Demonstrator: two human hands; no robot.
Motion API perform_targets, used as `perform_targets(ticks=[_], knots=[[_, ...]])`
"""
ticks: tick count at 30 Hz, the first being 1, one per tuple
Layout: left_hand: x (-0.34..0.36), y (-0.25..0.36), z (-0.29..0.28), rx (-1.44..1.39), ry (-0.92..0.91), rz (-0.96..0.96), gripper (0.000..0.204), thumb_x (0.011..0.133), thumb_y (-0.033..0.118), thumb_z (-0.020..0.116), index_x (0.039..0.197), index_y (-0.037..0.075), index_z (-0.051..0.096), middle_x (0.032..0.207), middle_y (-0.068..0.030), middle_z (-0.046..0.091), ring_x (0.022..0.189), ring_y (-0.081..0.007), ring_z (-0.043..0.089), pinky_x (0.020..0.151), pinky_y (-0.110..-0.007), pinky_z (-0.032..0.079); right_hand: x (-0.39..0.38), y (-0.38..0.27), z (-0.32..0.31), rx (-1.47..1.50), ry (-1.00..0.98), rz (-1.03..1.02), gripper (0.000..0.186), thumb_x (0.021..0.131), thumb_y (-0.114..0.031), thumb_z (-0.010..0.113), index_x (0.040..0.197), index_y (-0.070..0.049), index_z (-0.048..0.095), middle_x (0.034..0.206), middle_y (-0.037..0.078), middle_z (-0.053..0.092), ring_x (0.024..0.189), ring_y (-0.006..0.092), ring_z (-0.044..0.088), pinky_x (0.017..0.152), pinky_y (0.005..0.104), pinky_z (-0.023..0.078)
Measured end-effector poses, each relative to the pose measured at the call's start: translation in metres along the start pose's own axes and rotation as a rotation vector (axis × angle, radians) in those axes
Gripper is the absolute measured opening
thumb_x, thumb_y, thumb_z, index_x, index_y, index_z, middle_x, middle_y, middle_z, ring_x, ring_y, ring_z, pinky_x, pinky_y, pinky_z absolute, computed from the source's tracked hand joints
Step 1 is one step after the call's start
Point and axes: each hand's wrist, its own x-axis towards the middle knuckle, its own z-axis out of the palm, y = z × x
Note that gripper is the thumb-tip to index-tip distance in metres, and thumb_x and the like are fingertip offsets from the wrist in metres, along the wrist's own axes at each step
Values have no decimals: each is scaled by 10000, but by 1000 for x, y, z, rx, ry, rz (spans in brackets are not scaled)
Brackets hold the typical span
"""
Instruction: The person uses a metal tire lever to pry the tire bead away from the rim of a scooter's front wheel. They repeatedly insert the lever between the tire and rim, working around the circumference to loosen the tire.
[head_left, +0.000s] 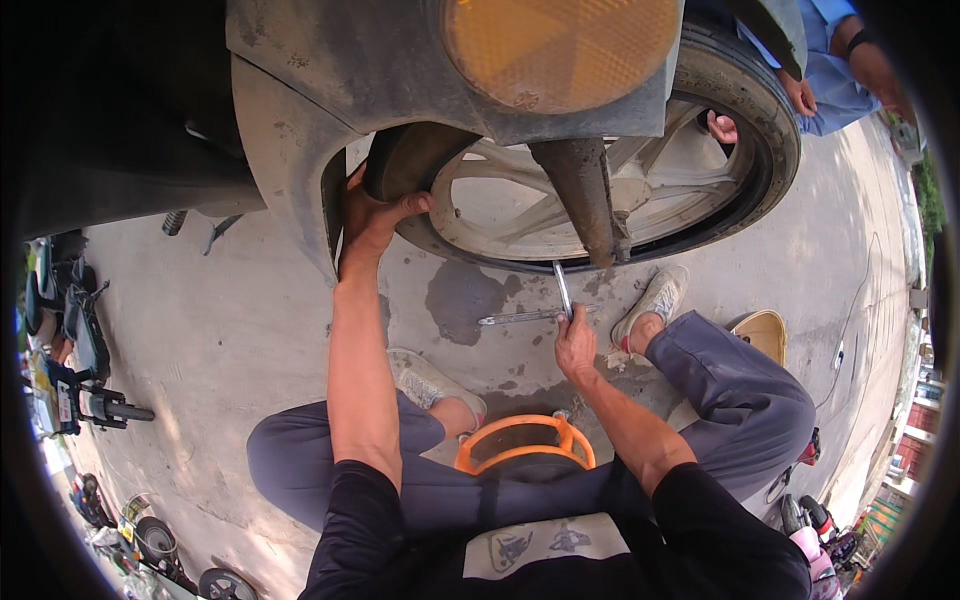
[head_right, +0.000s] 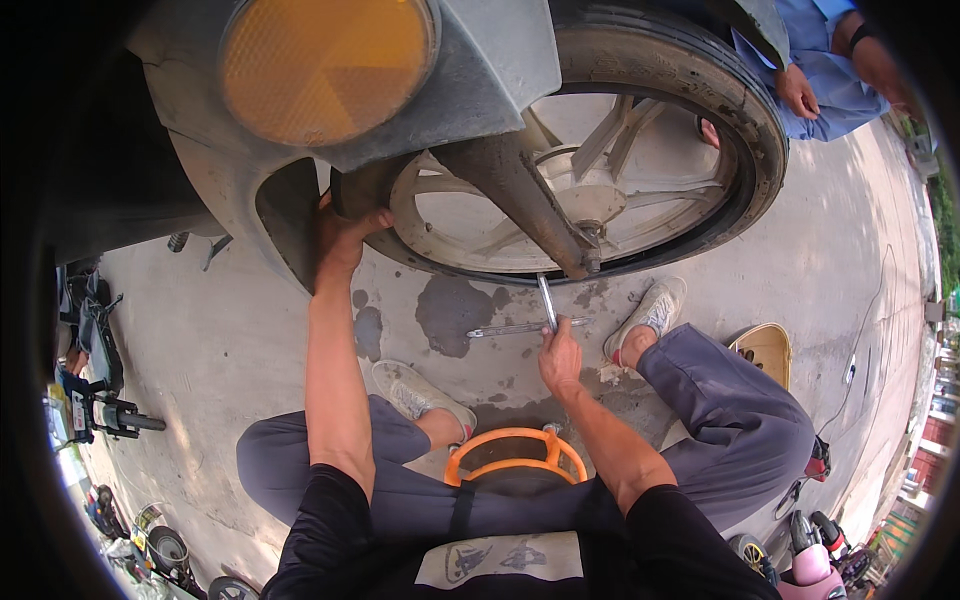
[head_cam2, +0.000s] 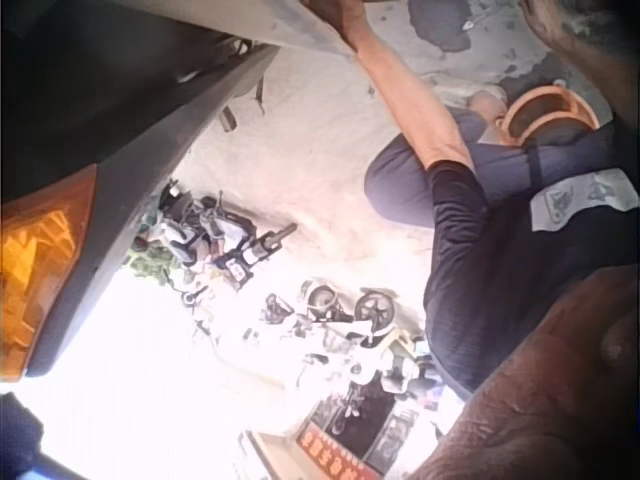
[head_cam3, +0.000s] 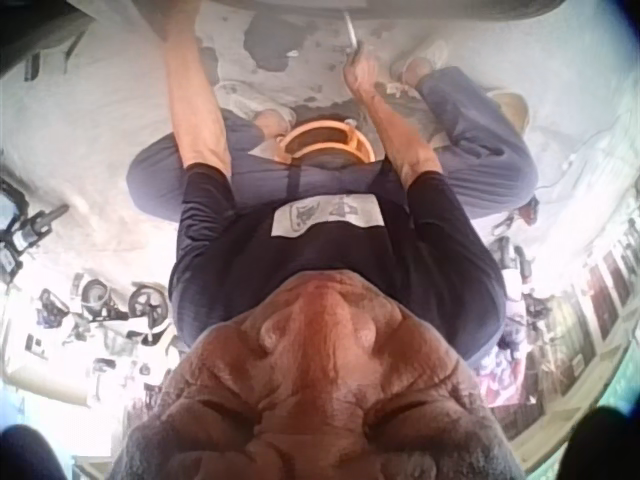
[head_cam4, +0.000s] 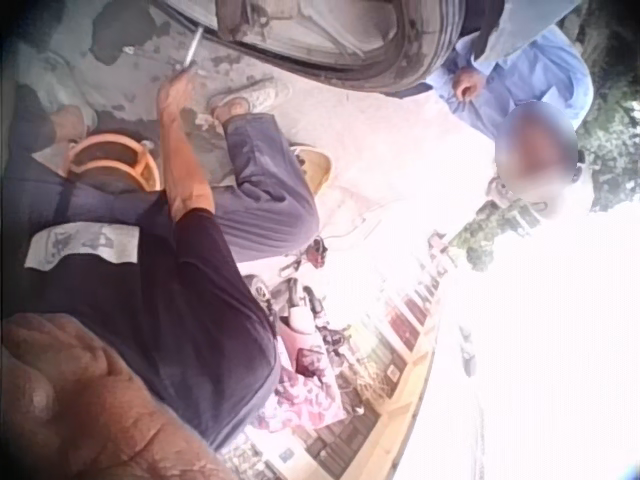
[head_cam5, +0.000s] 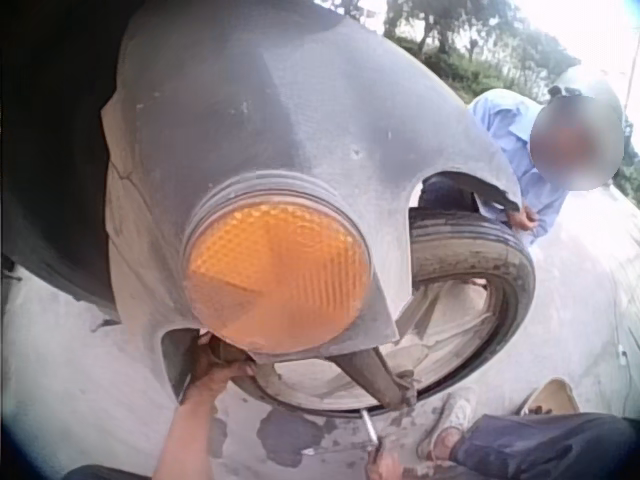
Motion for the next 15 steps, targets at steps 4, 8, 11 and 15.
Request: perform_targets(ticks=[4, 8, 11, 15], knots=[[0, -4, -7, 47, -37, 6, 683, 587, 225, 913, 1164, -5, 628, 1086, -62, 693, 1021, -163, 616, 950, -304, 450, 5, 6, 36, 125, 9, 73, 240, 971, -178, 506, 1154, -58, 407, 912, 285, 623, 869, 509, 575, 726, 565, 403], [-2, 1, 2, 11, -40, 1, 676, 595, 210, 909, 1169, -6, 626, 1083, -62, 694, 1025, -163, 617, 953, -305, 449, 24, 15, 58, 219, 53, 34, 219, 989, -230, 497, 1073, -59, 389, 799, 273, 590, 780, 516, 548, 670, 555, 387], [-6, 8, 5, 12, -15, 30, 665, 600, 186, 905, 1170, -9, 624, 1099, -65, 690, 1027, -167, 618, 954, -307, 449, 26, 17, 61, 242, 67, 33, 216, 989, -227, 500, 1030, -61, 368, 764, 259, 566, 750, 516, 522, 661, 544, 379], [-15, 0, 11, -8, 73, 57, 654, 630, 256, 901, 1156, -18, 625, 1122, -77, 669, 1041, -177, 605, 963, -314, 437, 22, 10, 58, 304, 24, 16, 161, 984, -175, 498, 1025, -63, 391, 772, 206, 570, 694, 420, 523, 650, 480, 422]])
